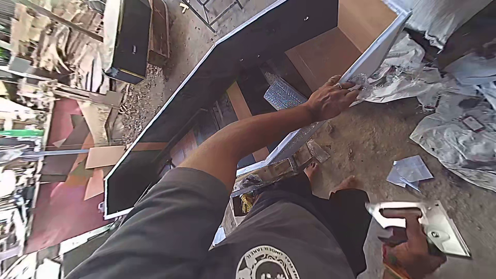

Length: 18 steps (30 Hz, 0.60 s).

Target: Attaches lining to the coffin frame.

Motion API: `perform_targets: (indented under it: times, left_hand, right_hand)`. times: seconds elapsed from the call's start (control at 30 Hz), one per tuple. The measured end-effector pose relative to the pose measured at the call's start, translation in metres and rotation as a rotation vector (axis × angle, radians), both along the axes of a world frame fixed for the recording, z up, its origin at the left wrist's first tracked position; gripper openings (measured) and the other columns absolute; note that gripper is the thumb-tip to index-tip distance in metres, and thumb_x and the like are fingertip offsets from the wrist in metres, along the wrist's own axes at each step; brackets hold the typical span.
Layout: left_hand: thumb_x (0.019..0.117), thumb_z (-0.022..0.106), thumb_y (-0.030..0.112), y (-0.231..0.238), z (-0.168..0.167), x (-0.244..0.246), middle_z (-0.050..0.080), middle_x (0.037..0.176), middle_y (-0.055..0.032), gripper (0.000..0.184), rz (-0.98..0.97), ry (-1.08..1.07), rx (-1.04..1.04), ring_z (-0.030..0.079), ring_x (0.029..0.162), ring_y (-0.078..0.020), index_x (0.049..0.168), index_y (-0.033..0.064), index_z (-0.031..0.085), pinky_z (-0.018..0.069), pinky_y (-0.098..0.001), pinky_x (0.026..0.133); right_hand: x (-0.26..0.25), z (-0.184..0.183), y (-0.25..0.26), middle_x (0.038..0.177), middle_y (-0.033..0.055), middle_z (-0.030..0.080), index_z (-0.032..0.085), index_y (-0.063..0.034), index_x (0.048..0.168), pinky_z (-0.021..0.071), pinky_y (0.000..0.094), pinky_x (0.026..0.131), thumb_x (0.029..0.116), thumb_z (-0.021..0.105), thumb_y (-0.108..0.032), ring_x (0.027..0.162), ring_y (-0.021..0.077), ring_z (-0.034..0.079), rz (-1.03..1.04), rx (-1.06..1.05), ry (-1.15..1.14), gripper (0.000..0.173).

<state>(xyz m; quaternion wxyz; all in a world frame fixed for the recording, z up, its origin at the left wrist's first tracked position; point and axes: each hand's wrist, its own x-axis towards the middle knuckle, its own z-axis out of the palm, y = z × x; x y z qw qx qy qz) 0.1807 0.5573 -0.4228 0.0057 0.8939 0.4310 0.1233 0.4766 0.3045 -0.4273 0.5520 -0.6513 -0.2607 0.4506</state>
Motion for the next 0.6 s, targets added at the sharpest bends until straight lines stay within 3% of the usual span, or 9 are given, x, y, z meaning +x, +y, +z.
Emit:
perform_targets:
  times: [0.07,0.1,0.23,0.37,0.4,0.43,0.5,0.53,0.6]
  left_hand:
    - [0.1011,0.051,0.008,-0.001,0.006,-0.002,0.077,0.11,-0.0087,0.027,-0.012,-0.02,-0.033,0.066,0.124,-0.0266,0.118,0.0067,0.072,0.0329,-0.0528,0.12]
    - [0.1007,0.052,0.008,0.0,0.01,-0.002,0.077,0.113,-0.0092,0.027,-0.015,-0.009,-0.064,0.065,0.126,-0.0269,0.119,0.0068,0.071,0.0303,-0.0541,0.122]
    - [0.101,0.051,0.009,-0.002,0.032,0.01,0.076,0.107,-0.0097,0.024,0.098,-0.001,-0.179,0.068,0.117,-0.0248,0.113,0.0057,0.071,0.0317,-0.0528,0.121]
    - [0.1067,0.046,0.018,-0.007,0.074,0.047,0.075,0.099,-0.015,0.03,0.509,-0.034,-0.495,0.071,0.1,-0.0308,0.111,0.0021,0.071,0.0361,-0.0544,0.115]
    - [0.108,0.045,0.021,-0.001,0.087,0.057,0.074,0.101,-0.0156,0.033,0.668,-0.1,-0.686,0.07,0.102,-0.0304,0.112,0.0007,0.071,0.0376,-0.0512,0.112]
    - [0.1078,0.047,0.023,0.005,0.094,0.066,0.075,0.1,-0.0121,0.033,0.838,-0.23,-0.855,0.07,0.1,-0.0248,0.111,0.0009,0.071,0.046,-0.0457,0.104]
    - [0.1064,0.054,0.014,0.023,0.103,0.085,0.077,0.092,-0.0083,0.023,1.109,-0.667,-1.126,0.075,0.082,-0.0151,0.111,-0.0036,0.067,0.061,-0.0338,0.082]
    - [0.1056,0.056,0.011,0.038,0.11,0.096,0.077,0.089,-0.0098,0.019,1.218,-0.858,-1.215,0.075,0.075,-0.0162,0.113,-0.0043,0.065,0.0617,-0.0323,0.073]
    - [0.1072,0.055,0.013,0.073,0.125,0.114,0.077,0.092,-0.0129,0.019,1.326,-1.057,-1.312,0.076,0.076,-0.0194,0.117,-0.0022,0.062,0.0617,-0.0312,0.07]
  right_hand:
    - [0.004,0.009,0.021,0.1,-0.0004,0.071,0.054,0.0055,0.122,0.0603,0.0283,0.087,0.0932,0.063,-0.006,0.094,0.0078,0.07,0.015,-0.006,-0.045,0.033]
    - [0.007,0.013,0.031,0.105,0.0014,0.07,0.053,0.0085,0.125,0.0598,0.0285,0.09,0.0909,0.069,-0.008,0.098,0.0076,0.07,0.031,-0.008,-0.087,0.042]
    - [0.026,0.017,0.064,0.096,0.0016,0.074,0.061,0.0046,0.117,0.0617,0.0294,0.083,0.0842,0.074,-0.007,0.088,0.0105,0.072,0.156,-0.044,0.044,0.037]
    - [0.055,-0.003,0.113,0.083,0.0024,0.073,0.063,0.0037,0.112,0.0615,0.0259,0.07,0.0836,0.072,-0.007,0.073,0.0083,0.071,0.153,-0.29,0.135,0.031]
    - [0.065,-0.009,0.132,0.081,0.0032,0.072,0.062,0.0041,0.111,0.0615,0.0261,0.068,0.0866,0.07,-0.006,0.07,0.0085,0.071,0.153,-0.352,0.151,0.027]
    - [0.077,-0.013,0.149,0.08,0.0042,0.072,0.062,0.0045,0.111,0.0613,0.0274,0.066,0.0904,0.069,-0.006,0.068,0.0097,0.07,0.167,-0.415,0.175,0.024]
    - [0.105,-0.015,0.185,0.078,0.0072,0.072,0.061,0.0052,0.109,0.0622,0.0305,0.063,0.0944,0.066,-0.005,0.065,0.014,0.071,0.182,-0.468,0.236,0.018]
    - [0.121,-0.016,0.207,0.077,0.0073,0.072,0.061,0.005,0.108,0.0625,0.0312,0.063,0.0948,0.065,-0.004,0.065,0.0148,0.071,0.196,-0.462,0.239,0.017]
    - [0.15,-0.015,0.248,0.077,0.0053,0.071,0.061,0.0041,0.109,0.0618,0.0312,0.061,0.0936,0.066,-0.006,0.064,0.0136,0.07,0.23,-0.441,0.176,0.02]
